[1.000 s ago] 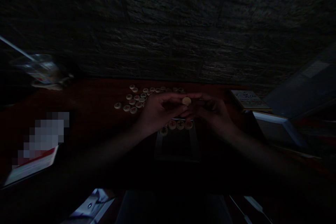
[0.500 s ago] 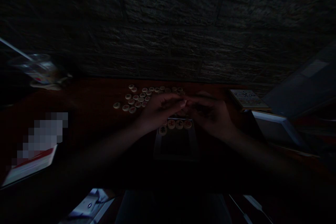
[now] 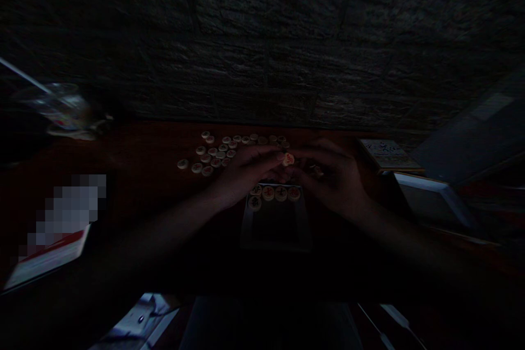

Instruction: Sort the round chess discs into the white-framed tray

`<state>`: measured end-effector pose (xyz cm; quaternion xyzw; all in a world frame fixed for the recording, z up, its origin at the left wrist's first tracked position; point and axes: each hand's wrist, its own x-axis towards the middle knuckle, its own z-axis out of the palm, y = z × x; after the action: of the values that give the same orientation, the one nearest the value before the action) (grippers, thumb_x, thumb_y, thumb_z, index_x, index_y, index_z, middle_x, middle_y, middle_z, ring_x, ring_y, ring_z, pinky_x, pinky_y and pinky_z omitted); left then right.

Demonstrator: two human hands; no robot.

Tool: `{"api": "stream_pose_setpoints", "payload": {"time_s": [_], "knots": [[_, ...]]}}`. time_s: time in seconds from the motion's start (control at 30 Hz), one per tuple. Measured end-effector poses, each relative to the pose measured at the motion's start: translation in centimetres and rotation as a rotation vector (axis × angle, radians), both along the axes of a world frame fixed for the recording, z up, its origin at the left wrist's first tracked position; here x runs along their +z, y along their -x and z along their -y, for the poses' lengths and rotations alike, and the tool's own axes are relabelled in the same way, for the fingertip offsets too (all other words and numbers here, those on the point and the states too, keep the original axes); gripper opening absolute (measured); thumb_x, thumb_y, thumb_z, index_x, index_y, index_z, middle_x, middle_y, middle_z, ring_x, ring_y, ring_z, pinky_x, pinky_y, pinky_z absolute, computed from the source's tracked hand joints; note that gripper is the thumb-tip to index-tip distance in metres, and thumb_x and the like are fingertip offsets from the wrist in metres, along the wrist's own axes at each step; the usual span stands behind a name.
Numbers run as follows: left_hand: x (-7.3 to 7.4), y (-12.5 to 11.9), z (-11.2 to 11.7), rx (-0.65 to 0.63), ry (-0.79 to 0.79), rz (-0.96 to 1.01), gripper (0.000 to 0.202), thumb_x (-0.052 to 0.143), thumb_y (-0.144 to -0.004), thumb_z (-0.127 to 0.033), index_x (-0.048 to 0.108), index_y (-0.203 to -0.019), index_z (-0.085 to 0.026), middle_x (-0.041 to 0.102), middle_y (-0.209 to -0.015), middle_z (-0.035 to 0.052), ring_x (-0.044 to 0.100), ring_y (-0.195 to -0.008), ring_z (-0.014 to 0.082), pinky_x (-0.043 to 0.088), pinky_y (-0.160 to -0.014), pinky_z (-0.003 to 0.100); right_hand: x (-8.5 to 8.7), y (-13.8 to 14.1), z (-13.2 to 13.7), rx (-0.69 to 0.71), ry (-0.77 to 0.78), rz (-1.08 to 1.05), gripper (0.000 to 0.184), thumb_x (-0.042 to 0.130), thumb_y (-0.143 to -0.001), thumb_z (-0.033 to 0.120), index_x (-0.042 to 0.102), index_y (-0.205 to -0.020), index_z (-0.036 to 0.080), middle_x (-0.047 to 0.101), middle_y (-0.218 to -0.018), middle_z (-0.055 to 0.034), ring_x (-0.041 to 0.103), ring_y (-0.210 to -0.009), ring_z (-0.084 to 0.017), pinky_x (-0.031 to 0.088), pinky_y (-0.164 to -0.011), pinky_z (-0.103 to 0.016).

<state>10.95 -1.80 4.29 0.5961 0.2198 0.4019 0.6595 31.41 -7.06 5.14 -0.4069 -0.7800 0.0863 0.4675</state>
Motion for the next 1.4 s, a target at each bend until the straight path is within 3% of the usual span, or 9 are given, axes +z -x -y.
{"api": "stream_pose_setpoints", "payload": {"time_s": [0.1, 0.23, 0.47, 0.6, 0.77, 0.97, 1.4], "knots": [[0.1, 0.2, 0.0, 0.009, -0.080, -0.084, 0.025, 0.072, -0.092, -0.040, 0.079, -0.096, -0.016, 0.077, -0.089, 0.0090, 0.071, -0.076, 0.0168, 0.060, -0.073, 0.030, 0.0, 0.0, 0.0, -0.008, 0.003, 0.023, 0.027, 0.077, -0.090, 0.034, 0.077, -0.117, 0.030, 0.070, -0.098, -0.0052, 0.067, -0.087, -0.022, 0.054, -0.072, -0.034], [0.3, 0.4, 0.1, 0.106, -0.164, -0.184, 0.030, 0.068, -0.093, -0.043, 0.077, -0.080, -0.018, 0.071, -0.069, 0.0031, 0.065, -0.062, 0.0145, 0.051, -0.056, 0.026, 0.3, 0.4, 0.5, 0.007, 0.003, 0.019, 0.018, 0.081, -0.085, 0.030, 0.077, -0.102, 0.025, 0.072, -0.094, -0.0044, 0.067, -0.080, -0.020, 0.052, -0.068, -0.032], [0.8, 0.9, -0.5, 0.300, -0.248, -0.200, 0.026, 0.066, -0.092, -0.041, 0.080, -0.087, -0.019, 0.077, -0.081, 0.0051, 0.070, -0.071, 0.0152, 0.054, -0.062, 0.025, 0.3, 2.3, 1.8, 0.126, 0.135, 0.087, 0.012, 0.081, -0.083, 0.023, 0.073, -0.092, 0.024, 0.075, -0.092, -0.0020, 0.070, -0.082, -0.019, 0.053, -0.071, -0.030], [0.4, 1.1, -0.8, 0.255, -0.250, -0.264, 0.026, 0.066, -0.092, -0.040, 0.079, -0.085, -0.019, 0.075, -0.074, 0.0037, 0.067, -0.061, 0.0134, 0.052, -0.054, 0.023, -0.2, 3.0, 2.2, 0.182, 0.112, 0.225, 0.011, 0.077, -0.083, 0.017, 0.072, -0.091, 0.022, 0.075, -0.094, -0.0036, 0.070, -0.090, -0.020, 0.054, -0.076, -0.031], [0.1, 0.9, -0.7, 0.214, -0.265, -0.308, 0.030, 0.063, -0.093, -0.042, 0.077, -0.088, -0.017, 0.074, -0.076, 0.0041, 0.068, -0.065, 0.0150, 0.053, -0.059, 0.026, -0.3, 3.4, 2.7, 0.140, 0.135, 0.415, 0.004, 0.075, -0.086, 0.019, 0.075, -0.090, 0.021, 0.075, -0.096, -0.0066, 0.068, -0.097, -0.025, 0.054, -0.084, -0.037], [0.3, 0.7, -0.5, 0.206, -0.245, -0.363, 0.027, 0.063, -0.091, -0.039, 0.077, -0.084, -0.017, 0.071, -0.072, 0.0029, 0.066, -0.065, 0.0150, 0.052, -0.060, 0.026, -0.4, 3.4, 3.0, 0.134, 0.198, 0.598, 0.008, 0.076, -0.088, 0.016, 0.080, -0.093, 0.020, 0.076, -0.099, -0.0063, 0.071, -0.096, -0.026, 0.054, -0.085, -0.039], [0.0, 0.8, -0.5, 0.185, -0.225, -0.369, 0.029, 0.060, -0.093, -0.041, 0.076, -0.088, -0.017, 0.072, -0.076, 0.0037, 0.068, -0.068, 0.0158, 0.054, -0.062, 0.026, -0.7, 3.2, 2.9, 0.138, 0.098, 0.628, 0.012, 0.073, -0.091, 0.019, 0.083, -0.096, 0.022, 0.078, -0.095, -0.0048, 0.071, -0.089, -0.024, 0.052, -0.078, -0.036]]}}
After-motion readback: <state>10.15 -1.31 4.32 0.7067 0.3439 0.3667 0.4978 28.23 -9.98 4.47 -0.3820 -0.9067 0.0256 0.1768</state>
